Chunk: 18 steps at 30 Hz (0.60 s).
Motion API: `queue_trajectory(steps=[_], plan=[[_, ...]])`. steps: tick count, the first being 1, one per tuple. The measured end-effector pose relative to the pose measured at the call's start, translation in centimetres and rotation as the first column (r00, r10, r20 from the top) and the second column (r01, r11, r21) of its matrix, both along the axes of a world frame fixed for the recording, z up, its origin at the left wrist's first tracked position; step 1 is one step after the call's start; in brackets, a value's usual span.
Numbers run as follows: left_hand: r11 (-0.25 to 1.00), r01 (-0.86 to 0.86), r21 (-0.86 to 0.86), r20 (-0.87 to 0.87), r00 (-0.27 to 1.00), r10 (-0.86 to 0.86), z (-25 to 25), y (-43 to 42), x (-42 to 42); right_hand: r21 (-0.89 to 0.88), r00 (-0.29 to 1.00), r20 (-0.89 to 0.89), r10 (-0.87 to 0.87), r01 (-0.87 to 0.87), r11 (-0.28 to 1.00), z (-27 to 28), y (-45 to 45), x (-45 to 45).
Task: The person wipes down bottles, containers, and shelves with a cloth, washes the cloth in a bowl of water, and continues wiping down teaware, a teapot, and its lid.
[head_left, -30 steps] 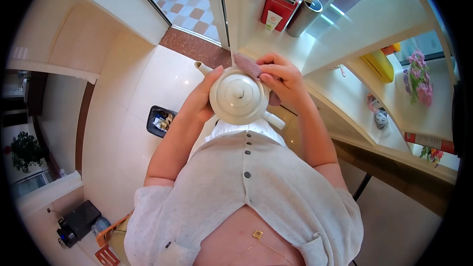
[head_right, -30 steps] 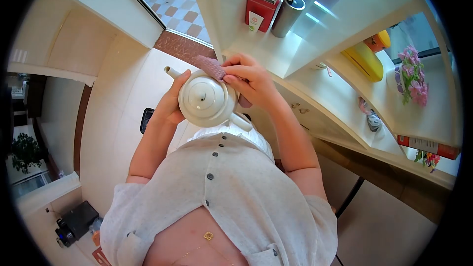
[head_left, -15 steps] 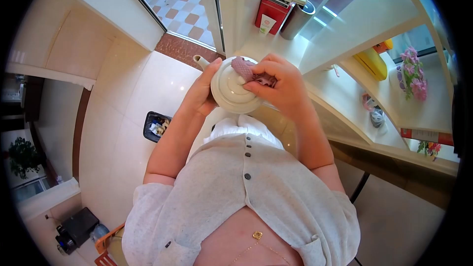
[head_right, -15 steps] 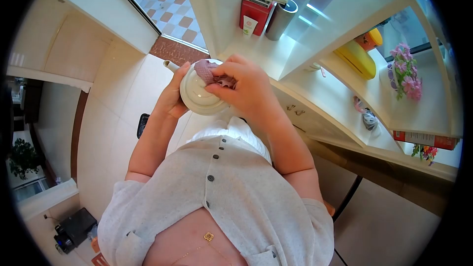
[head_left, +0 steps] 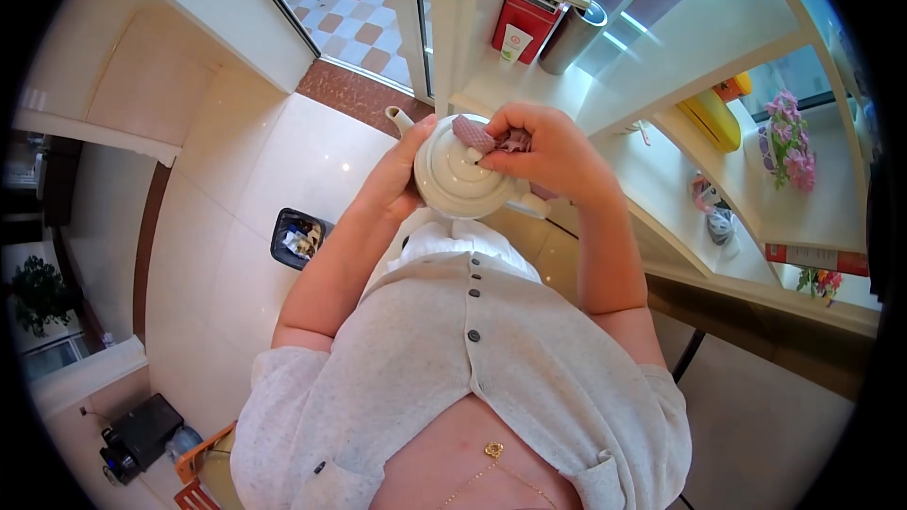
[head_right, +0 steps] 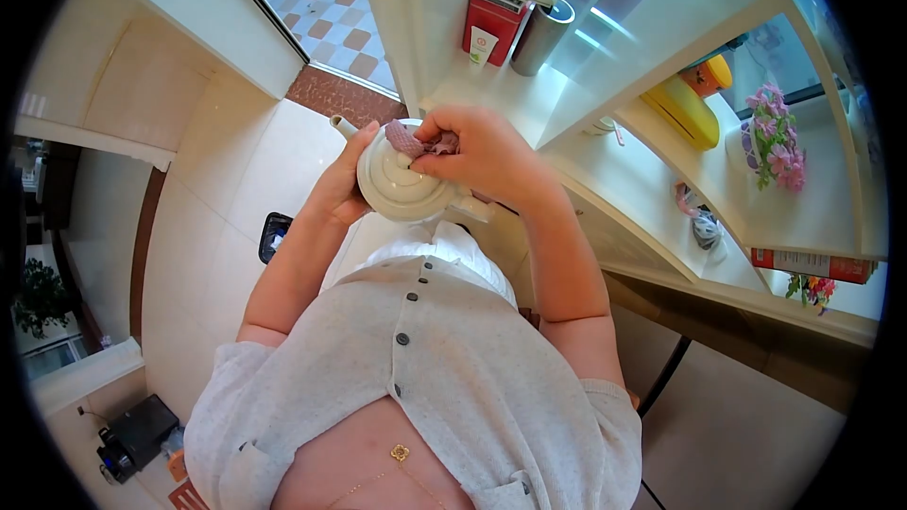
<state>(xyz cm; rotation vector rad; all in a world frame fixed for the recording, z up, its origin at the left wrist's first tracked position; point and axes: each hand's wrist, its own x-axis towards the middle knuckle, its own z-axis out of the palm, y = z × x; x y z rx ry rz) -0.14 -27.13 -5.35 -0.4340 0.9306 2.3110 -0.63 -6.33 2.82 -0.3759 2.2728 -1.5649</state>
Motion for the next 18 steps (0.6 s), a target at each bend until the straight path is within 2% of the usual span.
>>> queue_trajectory(steps=[2,4,5,7,9,11,15,17,18], plan=[[1.000,-0.011,0.020,0.000,1.000,0.011,0.0,-0.1,-0.1,-0.021,1.000,0.029,-0.011,0.012,1.000,0.0,-0.3,0.4],[0.999,-0.028,0.018,-0.033,0.999,0.029,0.1,-0.1,-0.2,0.043,0.965,-0.258,-0.055,0.068,0.997,-0.2,-0.8,0.9],[0.999,-0.044,0.014,-0.063,0.997,0.045,0.1,-0.1,-0.2,0.046,0.964,-0.260,-0.051,0.065,0.997,0.2,-1.2,1.5],[0.998,-0.068,0.012,-0.100,0.993,0.069,0.0,0.2,-0.3,0.223,0.898,-0.430,-0.095,0.207,0.953,1.7,-2.3,2.7],[0.996,-0.090,0.010,-0.138,0.986,0.091,0.1,0.5,-0.1,0.248,0.879,-0.470,-0.082,0.221,0.943,1.4,-2.4,2.6],[0.997,-0.078,0.011,-0.081,0.994,0.079,0.7,0.6,0.0,0.272,0.858,-0.510,-0.067,0.235,0.933,1.1,-2.3,2.4],[0.996,-0.087,-0.004,-0.123,0.989,0.086,0.8,0.6,0.1,0.234,0.861,-0.508,0.017,0.119,0.965,1.3,-1.4,1.7],[0.992,-0.056,-0.110,-0.146,0.989,0.040,0.1,0.7,0.0,0.230,0.865,-0.498,0.056,0.070,0.971,1.5,-1.1,1.3],[0.993,-0.057,-0.107,-0.146,0.988,0.041,-0.1,0.7,0.0,0.241,0.862,-0.498,0.096,0.031,0.970,1.5,-0.9,1.1]])
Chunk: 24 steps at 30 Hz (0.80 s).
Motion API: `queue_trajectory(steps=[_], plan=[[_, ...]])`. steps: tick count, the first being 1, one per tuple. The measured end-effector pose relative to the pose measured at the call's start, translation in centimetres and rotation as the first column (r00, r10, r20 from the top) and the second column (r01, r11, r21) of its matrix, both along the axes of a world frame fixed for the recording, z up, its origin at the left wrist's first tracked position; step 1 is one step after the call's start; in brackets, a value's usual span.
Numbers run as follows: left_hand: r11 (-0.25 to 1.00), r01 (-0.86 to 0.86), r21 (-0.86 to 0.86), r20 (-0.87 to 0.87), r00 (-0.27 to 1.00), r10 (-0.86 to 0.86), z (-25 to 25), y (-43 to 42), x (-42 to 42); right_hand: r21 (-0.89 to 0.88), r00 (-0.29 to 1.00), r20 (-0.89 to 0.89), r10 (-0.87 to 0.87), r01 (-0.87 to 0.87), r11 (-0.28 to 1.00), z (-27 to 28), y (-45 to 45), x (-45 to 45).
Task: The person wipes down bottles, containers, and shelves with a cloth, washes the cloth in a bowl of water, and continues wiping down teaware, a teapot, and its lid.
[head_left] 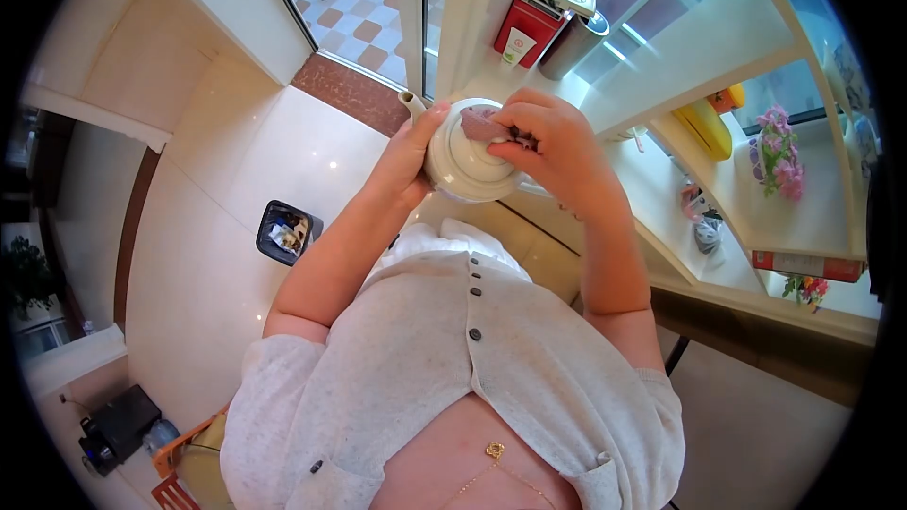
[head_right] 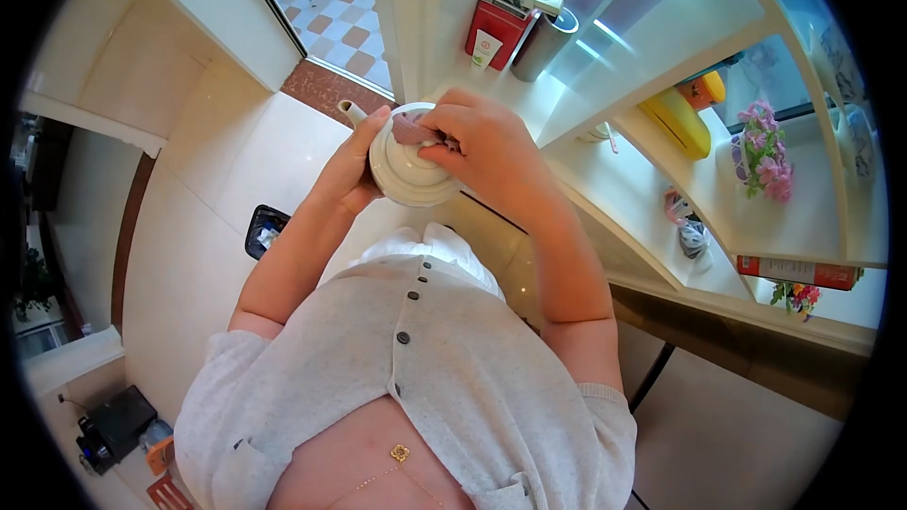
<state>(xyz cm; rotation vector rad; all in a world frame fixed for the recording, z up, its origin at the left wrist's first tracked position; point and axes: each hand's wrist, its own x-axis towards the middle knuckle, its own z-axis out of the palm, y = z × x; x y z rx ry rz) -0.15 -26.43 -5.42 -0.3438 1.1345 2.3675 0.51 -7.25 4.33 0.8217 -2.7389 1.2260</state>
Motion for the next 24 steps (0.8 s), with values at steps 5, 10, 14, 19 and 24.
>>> queue_trajectory(steps=[5,10,14,19,24], plan=[[0.997,0.027,0.075,-0.017,1.000,-0.026,-0.9,-0.2,-0.1,-0.179,0.986,0.149,0.079,-0.052,0.982,-0.6,1.3,-0.9],[0.994,-0.016,0.113,-0.032,0.999,0.019,-0.9,-0.3,0.0,-0.577,0.833,0.542,-0.112,0.465,0.672,-1.5,1.4,-0.3],[0.991,-0.012,0.134,-0.011,1.000,0.013,-0.4,-0.2,0.1,-0.241,0.984,0.029,-0.178,0.180,0.954,-1.7,0.3,1.5],[0.983,0.015,0.184,0.044,0.999,-0.023,0.0,0.1,0.3,-0.032,0.936,-0.178,-0.303,0.303,0.953,-2.0,-2.1,3.2],[0.996,0.010,0.090,0.070,0.997,-0.017,1.1,0.6,1.0,0.022,0.752,-0.603,-0.266,0.349,0.937,-3.0,-2.2,3.4]])
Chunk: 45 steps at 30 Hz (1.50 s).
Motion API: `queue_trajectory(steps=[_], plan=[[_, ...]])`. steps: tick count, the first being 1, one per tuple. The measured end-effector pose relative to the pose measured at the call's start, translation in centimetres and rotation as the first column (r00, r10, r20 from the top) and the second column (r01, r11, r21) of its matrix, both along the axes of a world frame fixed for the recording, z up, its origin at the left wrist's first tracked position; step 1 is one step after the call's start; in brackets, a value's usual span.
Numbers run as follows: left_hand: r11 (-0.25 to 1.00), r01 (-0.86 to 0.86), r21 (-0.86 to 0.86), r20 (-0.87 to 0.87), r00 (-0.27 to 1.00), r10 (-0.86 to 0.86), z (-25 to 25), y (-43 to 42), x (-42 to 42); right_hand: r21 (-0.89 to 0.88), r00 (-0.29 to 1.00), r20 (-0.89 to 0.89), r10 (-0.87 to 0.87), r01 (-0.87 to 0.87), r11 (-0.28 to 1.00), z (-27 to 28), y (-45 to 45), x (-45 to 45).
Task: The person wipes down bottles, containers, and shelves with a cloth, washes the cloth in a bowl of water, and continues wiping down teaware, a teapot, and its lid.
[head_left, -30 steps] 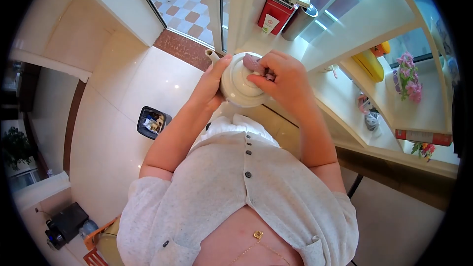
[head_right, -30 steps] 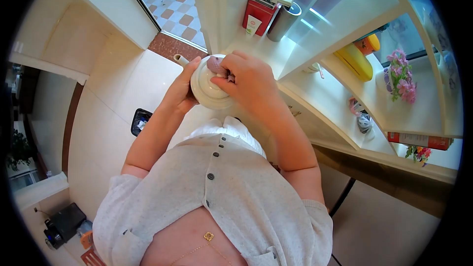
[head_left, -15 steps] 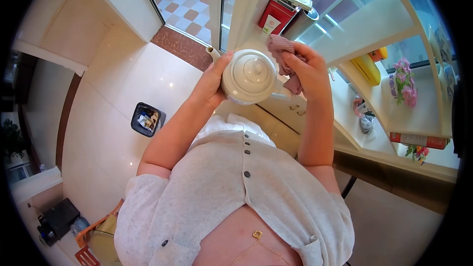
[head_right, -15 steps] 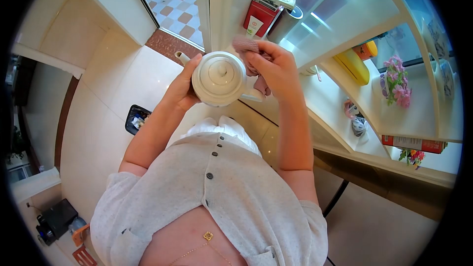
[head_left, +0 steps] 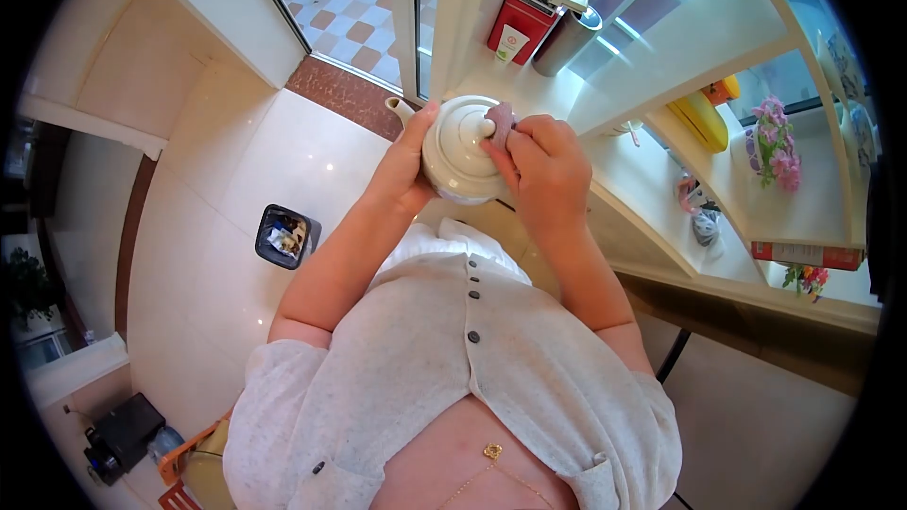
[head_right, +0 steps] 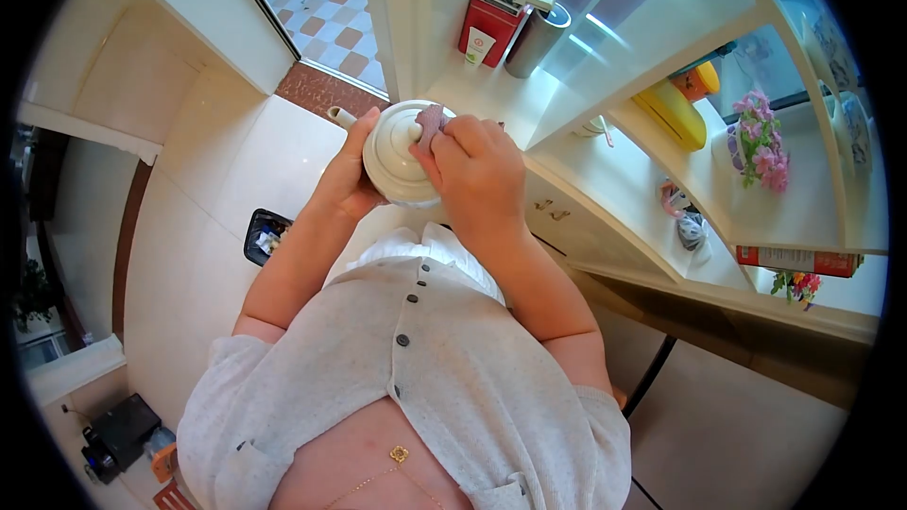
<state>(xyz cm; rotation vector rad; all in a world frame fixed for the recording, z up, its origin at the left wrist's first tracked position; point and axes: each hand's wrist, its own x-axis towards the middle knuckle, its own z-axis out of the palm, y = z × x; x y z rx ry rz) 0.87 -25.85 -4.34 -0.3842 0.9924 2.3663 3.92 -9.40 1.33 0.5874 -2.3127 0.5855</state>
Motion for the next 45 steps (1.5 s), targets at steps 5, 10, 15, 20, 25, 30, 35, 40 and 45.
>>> queue_trajectory(steps=[5,10,15,20,25,30,35,40,45], plan=[[0.999,-0.019,-0.050,0.047,0.999,0.022,0.5,-0.2,0.0,0.040,0.989,-0.120,0.088,-0.083,0.996,-0.7,0.9,0.0],[1.000,0.004,-0.017,0.046,0.999,-0.003,-0.1,-0.7,-0.7,0.105,0.970,-0.162,0.180,-0.164,0.981,-0.2,1.2,0.4],[0.999,0.025,0.022,0.006,1.000,-0.025,0.5,-1.1,-1.0,-0.004,0.940,-0.102,0.325,-0.327,0.945,-0.9,2.4,1.4],[1.000,0.002,-0.010,0.012,1.000,-0.002,1.9,-0.9,-1.0,-0.084,0.982,-0.109,0.156,-0.165,0.983,0.3,3.0,1.1],[0.999,0.021,-0.050,-0.056,0.998,-0.024,-0.4,-0.5,-1.4,-0.318,0.945,0.325,0.032,0.077,0.945,1.9,2.3,0.3],[0.999,-0.002,-0.049,-0.103,0.995,-0.003,-6.3,1.9,-2.8,-0.155,0.952,0.300,-0.063,0.113,0.981,-3.1,2.3,-0.9],[0.993,-0.084,0.078,0.043,0.996,0.081,-12.1,5.7,-6.4,-0.116,0.859,0.469,-0.207,0.292,0.949,-8.2,5.0,-1.2],[0.994,-0.102,0.034,0.022,0.995,0.101,-16.3,9.8,-11.0,-0.081,0.820,0.508,-0.264,0.351,0.933,-15.0,7.8,-5.1],[0.979,-0.158,-0.132,0.010,0.987,0.161,-17.6,12.4,-13.7,-0.183,0.869,0.437,-0.232,0.338,0.923,-17.7,9.6,-8.1]])
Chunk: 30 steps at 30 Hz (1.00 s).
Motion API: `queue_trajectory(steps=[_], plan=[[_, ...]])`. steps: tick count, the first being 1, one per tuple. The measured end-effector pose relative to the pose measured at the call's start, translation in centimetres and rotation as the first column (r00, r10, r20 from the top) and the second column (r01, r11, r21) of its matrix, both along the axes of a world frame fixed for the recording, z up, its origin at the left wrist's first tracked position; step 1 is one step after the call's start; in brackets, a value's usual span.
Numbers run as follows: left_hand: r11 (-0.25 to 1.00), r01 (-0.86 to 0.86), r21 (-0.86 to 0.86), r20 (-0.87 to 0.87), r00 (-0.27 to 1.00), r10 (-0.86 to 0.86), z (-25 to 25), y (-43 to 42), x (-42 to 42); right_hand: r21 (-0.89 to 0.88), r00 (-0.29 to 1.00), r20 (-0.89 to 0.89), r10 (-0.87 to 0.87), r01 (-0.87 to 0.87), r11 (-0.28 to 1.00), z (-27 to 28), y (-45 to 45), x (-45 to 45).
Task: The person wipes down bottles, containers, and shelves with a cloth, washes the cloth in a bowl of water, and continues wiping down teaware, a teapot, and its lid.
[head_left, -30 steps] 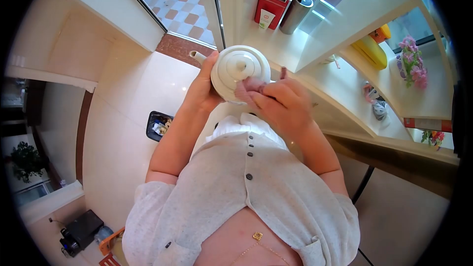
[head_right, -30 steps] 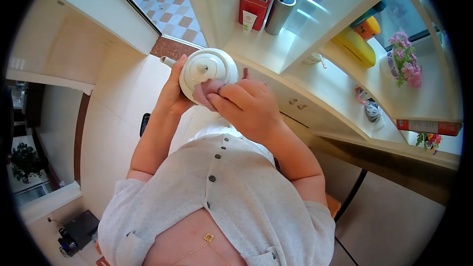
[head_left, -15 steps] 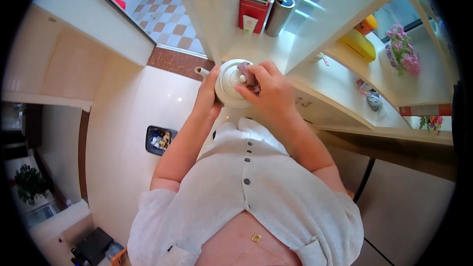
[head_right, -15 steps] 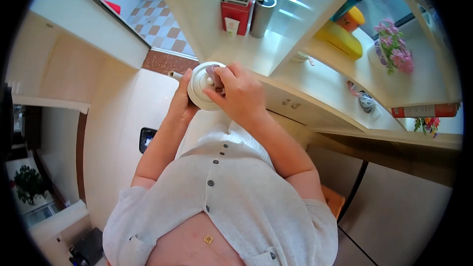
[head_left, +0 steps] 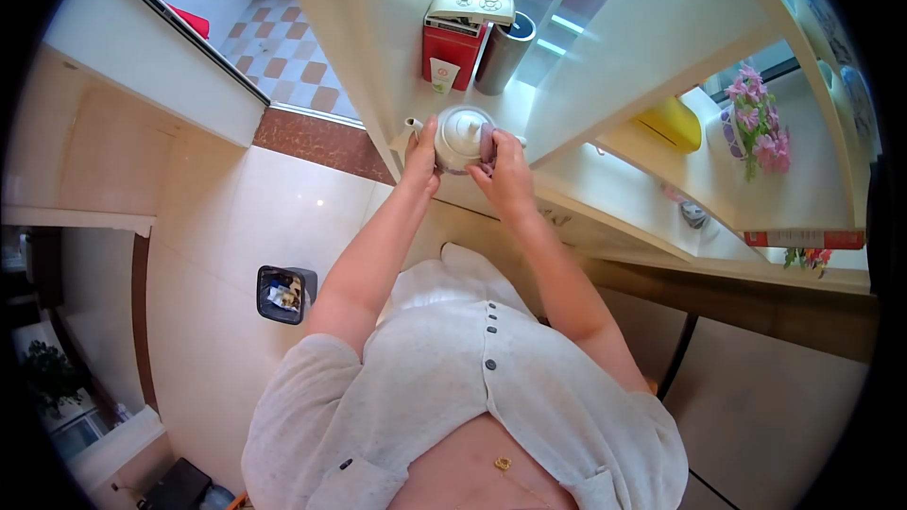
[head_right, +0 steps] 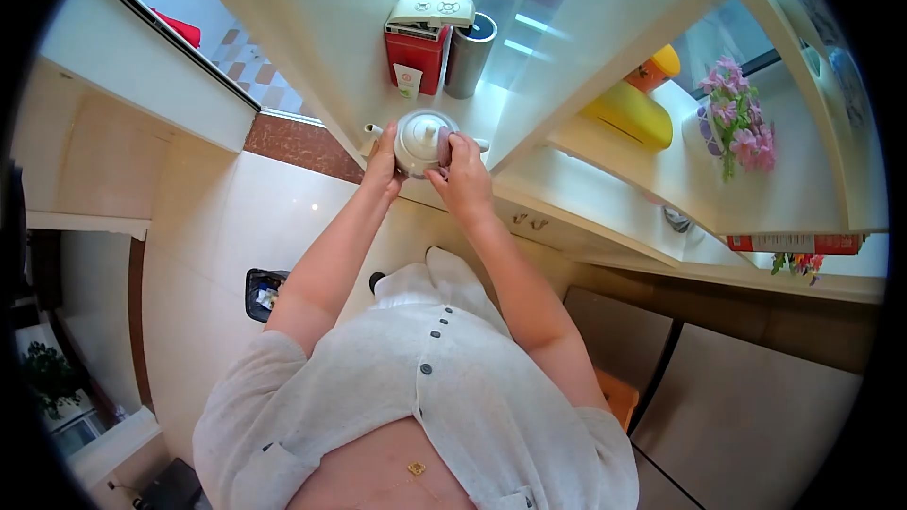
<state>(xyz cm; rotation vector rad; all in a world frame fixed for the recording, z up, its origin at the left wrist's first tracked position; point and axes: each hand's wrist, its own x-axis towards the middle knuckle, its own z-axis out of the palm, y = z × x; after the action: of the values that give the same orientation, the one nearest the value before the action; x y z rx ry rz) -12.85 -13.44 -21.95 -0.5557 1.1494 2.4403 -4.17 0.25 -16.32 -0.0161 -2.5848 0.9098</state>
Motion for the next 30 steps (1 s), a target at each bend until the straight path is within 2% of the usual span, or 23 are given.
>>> queue_trajectory(steps=[1,3,7,9,13,16,18,22,25,27,30], plan=[[1.000,-0.003,0.002,0.003,1.000,0.003,0.0,0.4,-0.3,0.002,1.000,0.003,0.003,-0.003,1.000,-0.3,0.3,-0.4],[0.990,-0.046,-0.136,-0.074,0.997,0.037,-0.4,1.1,-1.2,-0.024,1.000,0.006,-0.020,0.021,1.000,-0.7,0.7,-1.3],[0.962,-0.077,-0.261,-0.155,0.987,0.037,-0.6,1.7,-2.6,-0.010,1.000,-0.021,-0.022,0.021,1.000,-0.8,1.2,-2.8],[0.920,-0.097,-0.379,-0.197,0.980,0.022,-0.2,1.9,-2.5,-0.072,0.999,0.038,-0.029,0.032,0.997,-0.7,1.2,-3.2],[0.920,-0.096,-0.380,-0.145,0.988,0.043,-2.2,2.5,-3.2,-0.080,0.999,0.031,-0.024,0.027,0.996,-1.4,1.6,-3.9],[0.916,-0.044,-0.399,-0.149,0.989,-0.017,-2.5,2.8,-3.5,-0.053,0.999,-0.006,-0.039,0.038,0.998,-1.7,1.9,-4.2],[0.920,-0.129,-0.370,-0.215,0.975,0.050,-2.2,3.0,-3.4,-0.058,0.999,0.006,-0.038,0.038,0.998,-1.6,1.8,-4.5],[0.930,-0.118,-0.347,-0.210,0.977,0.046,-2.3,2.7,-3.5,-0.041,0.998,-0.026,-0.049,0.048,0.998,-0.6,1.2,-4.6],[0.938,-0.179,-0.298,-0.231,0.966,0.111,-2.7,2.8,-3.8,-0.140,0.996,-0.013,-0.083,0.081,0.987,1.1,0.7,-4.9],[0.924,-0.105,-0.368,-0.176,0.983,0.042,-3.1,2.3,-4.0,-0.102,0.993,-0.049,-0.110,0.104,0.989,1.8,0.4,-5.7],[0.925,-0.109,-0.363,-0.181,0.982,0.045,-3.2,2.2,-4.1,-0.020,0.990,-0.012,-0.142,0.142,0.990,2.4,0.0,-6.7]])
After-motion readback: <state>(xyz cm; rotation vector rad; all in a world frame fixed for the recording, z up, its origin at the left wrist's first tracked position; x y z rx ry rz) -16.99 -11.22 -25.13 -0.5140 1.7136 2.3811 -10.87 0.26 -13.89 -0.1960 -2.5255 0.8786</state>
